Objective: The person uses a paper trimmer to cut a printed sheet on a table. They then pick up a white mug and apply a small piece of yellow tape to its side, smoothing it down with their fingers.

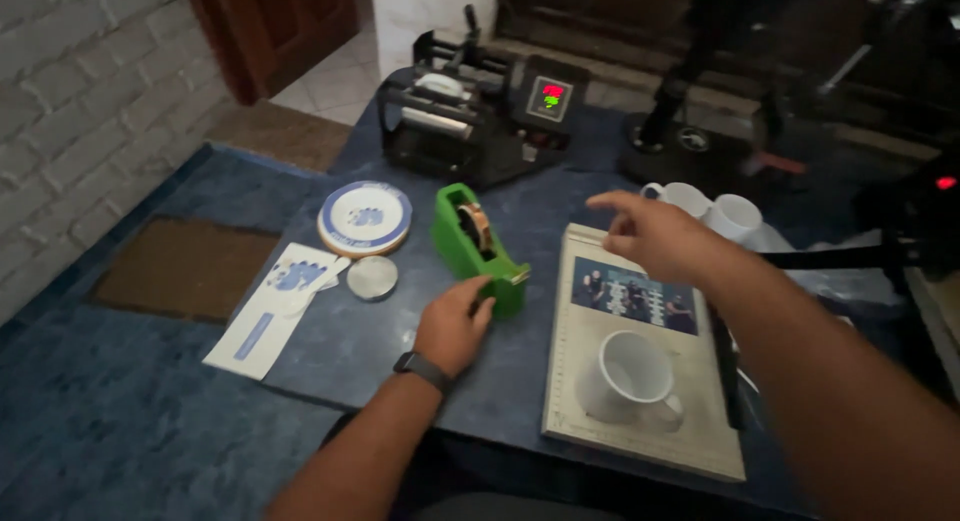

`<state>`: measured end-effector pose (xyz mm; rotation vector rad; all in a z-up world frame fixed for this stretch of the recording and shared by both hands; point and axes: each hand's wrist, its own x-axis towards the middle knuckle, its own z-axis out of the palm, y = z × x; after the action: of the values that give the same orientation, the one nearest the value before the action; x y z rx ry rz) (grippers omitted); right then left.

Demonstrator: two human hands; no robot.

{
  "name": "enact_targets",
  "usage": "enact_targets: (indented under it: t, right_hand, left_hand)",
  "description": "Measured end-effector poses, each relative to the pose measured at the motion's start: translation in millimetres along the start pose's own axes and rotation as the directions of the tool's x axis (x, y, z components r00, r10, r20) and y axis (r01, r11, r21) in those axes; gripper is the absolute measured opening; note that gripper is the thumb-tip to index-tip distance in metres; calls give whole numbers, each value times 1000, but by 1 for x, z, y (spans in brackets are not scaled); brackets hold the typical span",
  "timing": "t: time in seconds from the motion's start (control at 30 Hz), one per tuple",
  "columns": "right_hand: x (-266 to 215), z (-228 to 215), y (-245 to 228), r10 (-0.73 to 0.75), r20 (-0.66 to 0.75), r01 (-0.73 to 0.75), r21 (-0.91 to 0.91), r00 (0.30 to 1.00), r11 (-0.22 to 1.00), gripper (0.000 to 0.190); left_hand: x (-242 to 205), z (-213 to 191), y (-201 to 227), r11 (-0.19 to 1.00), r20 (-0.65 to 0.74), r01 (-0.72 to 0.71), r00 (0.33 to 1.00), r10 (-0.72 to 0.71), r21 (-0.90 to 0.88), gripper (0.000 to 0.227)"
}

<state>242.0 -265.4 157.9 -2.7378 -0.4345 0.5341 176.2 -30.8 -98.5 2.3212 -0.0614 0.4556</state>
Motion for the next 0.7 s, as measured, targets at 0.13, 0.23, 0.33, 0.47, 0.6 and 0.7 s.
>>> enact_targets:
  t: [0.13,0.23,0.33,0.47,0.6,0.7]
  right_hand:
    - [-19,10,58,-3,-191,-10,-66,982,998,79]
    - [-35,24,87,70,-205,-85,-63,976,994,90]
    - [-41,40,107,112,-182,-127,-72,977,989,93]
    - [-33,47,115,102,-118,-114,-95,988,989,99]
    - [-18,41,109,64,-49,-66,-51,997,997,108]
    - [-5,42,111,66,-4,-66,-49,998,997,114]
  left_hand:
    - [-1,0,3,998,-79,-4,997,10,70,35]
    - [-4,-4,7,998,-103,5,995,1,66,36]
    - [-6,-11,16,999,-98,43,994,-39,34,36]
    - [-6,-16,22,994,-67,96,993,-93,48,33]
    - [-7,-16,24,990,-63,115,992,-110,83,32]
    - [-7,-16,22,988,-28,142,990,-141,65,32]
